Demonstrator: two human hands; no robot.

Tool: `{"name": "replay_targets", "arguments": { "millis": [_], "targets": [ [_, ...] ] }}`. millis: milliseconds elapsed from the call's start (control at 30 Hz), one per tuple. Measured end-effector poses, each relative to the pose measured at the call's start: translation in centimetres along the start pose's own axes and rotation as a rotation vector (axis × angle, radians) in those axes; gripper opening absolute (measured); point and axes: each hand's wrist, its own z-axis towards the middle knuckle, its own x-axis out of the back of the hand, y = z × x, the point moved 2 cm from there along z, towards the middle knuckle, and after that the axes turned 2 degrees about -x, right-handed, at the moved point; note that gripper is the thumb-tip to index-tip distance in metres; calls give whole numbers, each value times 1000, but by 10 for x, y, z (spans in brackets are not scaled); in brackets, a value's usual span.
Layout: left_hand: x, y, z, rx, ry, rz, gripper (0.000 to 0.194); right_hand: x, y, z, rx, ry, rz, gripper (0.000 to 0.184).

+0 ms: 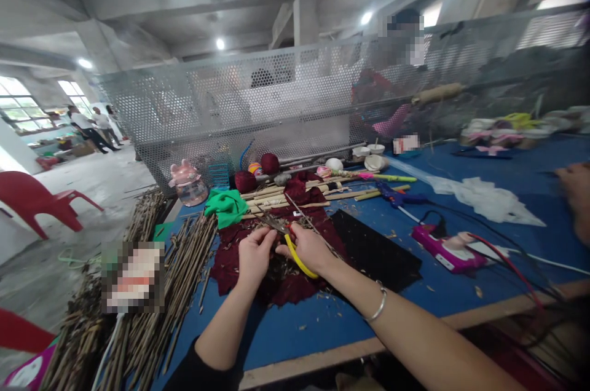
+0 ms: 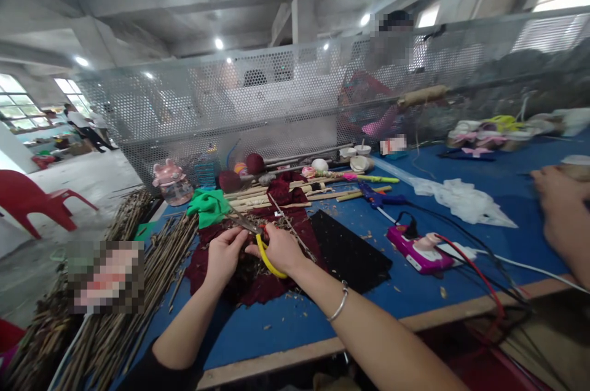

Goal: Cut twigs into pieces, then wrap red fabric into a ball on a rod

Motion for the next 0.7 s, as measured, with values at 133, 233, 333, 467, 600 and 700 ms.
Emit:
{"name": "replay_targets", "arguments": {
  "millis": [133, 233, 333, 467, 600, 700],
  "targets": [
    [0, -1, 0, 57, 23, -20, 36, -4, 3, 2, -16, -3, -24, 45],
    [0, -4, 2, 79, 58, -13, 39, -4, 5, 4, -9, -4, -33, 44],
    [1, -7, 4, 77, 94, -6, 39, -1, 5, 4, 1, 12, -62, 44],
    [2, -9, 4, 9, 102, 27, 34, 0, 4, 2, 47, 34, -83, 49],
    [2, -6, 3, -38, 81, 37, 31, -3, 3, 1, 55, 28, -53, 48],
    [1, -5, 2, -7, 69, 24, 33, -3, 3, 1, 37, 5, -21, 43]
  ]
}}
